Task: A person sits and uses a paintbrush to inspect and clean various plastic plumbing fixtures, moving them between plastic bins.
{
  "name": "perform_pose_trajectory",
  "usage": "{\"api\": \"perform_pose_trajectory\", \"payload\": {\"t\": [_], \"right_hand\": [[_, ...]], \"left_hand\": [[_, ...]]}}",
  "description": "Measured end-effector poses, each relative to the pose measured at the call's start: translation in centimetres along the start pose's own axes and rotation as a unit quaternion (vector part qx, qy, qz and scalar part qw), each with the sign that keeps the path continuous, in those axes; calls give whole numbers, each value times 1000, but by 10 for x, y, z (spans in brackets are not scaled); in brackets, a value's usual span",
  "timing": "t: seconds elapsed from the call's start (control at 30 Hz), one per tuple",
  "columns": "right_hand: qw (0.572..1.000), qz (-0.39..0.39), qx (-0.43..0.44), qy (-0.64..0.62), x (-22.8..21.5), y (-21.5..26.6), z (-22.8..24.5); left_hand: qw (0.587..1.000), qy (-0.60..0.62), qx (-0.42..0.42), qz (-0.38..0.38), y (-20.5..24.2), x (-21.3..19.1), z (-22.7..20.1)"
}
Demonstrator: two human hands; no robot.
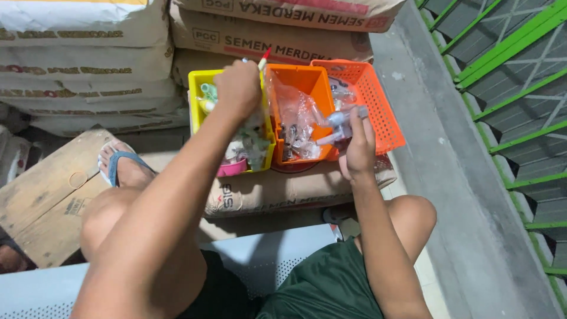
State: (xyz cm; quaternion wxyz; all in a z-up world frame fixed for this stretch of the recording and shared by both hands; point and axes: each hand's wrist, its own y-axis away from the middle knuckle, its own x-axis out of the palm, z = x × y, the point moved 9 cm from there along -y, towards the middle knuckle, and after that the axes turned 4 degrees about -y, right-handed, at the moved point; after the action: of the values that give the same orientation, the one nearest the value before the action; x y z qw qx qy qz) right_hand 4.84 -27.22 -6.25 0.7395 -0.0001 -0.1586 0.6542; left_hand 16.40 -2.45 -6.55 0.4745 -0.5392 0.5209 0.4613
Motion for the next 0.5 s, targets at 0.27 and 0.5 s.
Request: {"api": "perform_pose_trajectory", "payload": {"t": [0.27,0.5], "right_hand": [[998,-39,39,-34,-18,6,-9],[995,18,65,68,-15,33,-40]], "left_hand": [[868,385,261,-174,74,-161,-2],[832,533,156,-2,127,-164,-16]]}}
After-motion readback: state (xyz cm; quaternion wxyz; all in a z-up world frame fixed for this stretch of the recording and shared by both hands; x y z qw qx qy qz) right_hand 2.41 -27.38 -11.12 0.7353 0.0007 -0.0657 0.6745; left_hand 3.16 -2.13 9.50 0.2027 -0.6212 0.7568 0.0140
